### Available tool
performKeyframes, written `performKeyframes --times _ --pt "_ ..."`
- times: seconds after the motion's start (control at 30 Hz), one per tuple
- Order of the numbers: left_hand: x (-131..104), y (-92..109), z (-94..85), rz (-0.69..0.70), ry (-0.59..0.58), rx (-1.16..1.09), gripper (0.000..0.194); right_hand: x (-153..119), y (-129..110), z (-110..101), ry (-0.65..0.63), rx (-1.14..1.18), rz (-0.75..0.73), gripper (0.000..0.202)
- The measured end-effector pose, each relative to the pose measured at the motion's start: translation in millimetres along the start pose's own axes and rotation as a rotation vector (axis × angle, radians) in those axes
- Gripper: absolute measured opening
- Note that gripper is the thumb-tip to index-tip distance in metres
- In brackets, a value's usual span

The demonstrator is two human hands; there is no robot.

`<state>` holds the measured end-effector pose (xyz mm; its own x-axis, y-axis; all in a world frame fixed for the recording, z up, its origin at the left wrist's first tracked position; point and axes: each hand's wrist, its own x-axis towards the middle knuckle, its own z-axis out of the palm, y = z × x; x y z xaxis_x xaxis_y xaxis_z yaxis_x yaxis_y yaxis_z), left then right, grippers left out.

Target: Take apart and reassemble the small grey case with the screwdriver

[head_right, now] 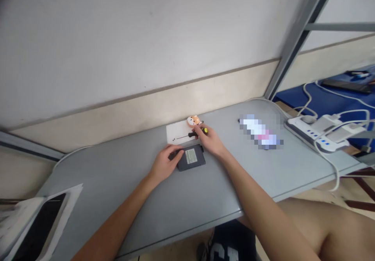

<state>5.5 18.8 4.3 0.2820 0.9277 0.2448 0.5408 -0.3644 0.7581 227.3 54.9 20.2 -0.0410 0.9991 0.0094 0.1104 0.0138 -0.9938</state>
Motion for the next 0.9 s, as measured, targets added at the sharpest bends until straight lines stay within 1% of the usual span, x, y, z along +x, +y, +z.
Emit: performKeyframes --times 0.07,0.13,0.17,0.27,0.3,0.33,0.4,0.53,0.63,0.73,0.77,0.83,0.9 --pt "0 1 -1.6 -0.011 -0.02 -0.01 0.018 -1 1 1 -0.027 -0.02 0.016 0.048" --pt "0 3 -7.9 -0.012 -0.069 -0.024 0.024 -2 1 1 -0.06 -0.041 0.009 0.049" --pt "0 5 -12.7 -0.003 -0.115 -0.032 0.031 -3 2 1 -0.072 -0.049 -0.007 0.049" --pt "1 11 -28.7 0.038 -0.325 -0.024 0.072 -3 2 0 -0.081 -0.063 -0.044 0.049" --pt "2 13 -32.9 0.05 -0.372 -0.005 0.077 -3 2 0 -0.073 -0.064 -0.044 0.05" --pt "2 15 -35.9 0.062 -0.395 0.011 0.076 -3 3 0 -0.066 -0.064 -0.043 0.051" --pt "2 17 -38.2 0.075 -0.39 0.042 0.069 -3 3 0 -0.061 -0.062 -0.042 0.052" --pt "0 19 -34.6 0.086 -0.324 0.08 0.053 -3 2 1 -0.072 -0.034 -0.05 0.051" --pt "-1 21 -31.7 0.11 -0.284 0.066 0.04 -3 0 0 -0.034 -0.004 -0.037 0.052" --pt "-1 22 -28.5 0.105 -0.255 0.042 0.025 -2 -1 -2 0.02 0.005 -0.027 0.051" --pt "-2 22 -26.9 0.102 -0.242 0.037 0.023 -2 -2 -3 0.033 0.012 -0.025 0.051" --pt "-2 21 -23.2 0.093 -0.207 0.043 0.025 -1 -3 -4 0.053 0.035 -0.022 0.05" --pt "-3 20 -19.5 0.072 -0.155 0.065 0.035 -2 -4 -4 0.066 0.053 -0.021 0.051"
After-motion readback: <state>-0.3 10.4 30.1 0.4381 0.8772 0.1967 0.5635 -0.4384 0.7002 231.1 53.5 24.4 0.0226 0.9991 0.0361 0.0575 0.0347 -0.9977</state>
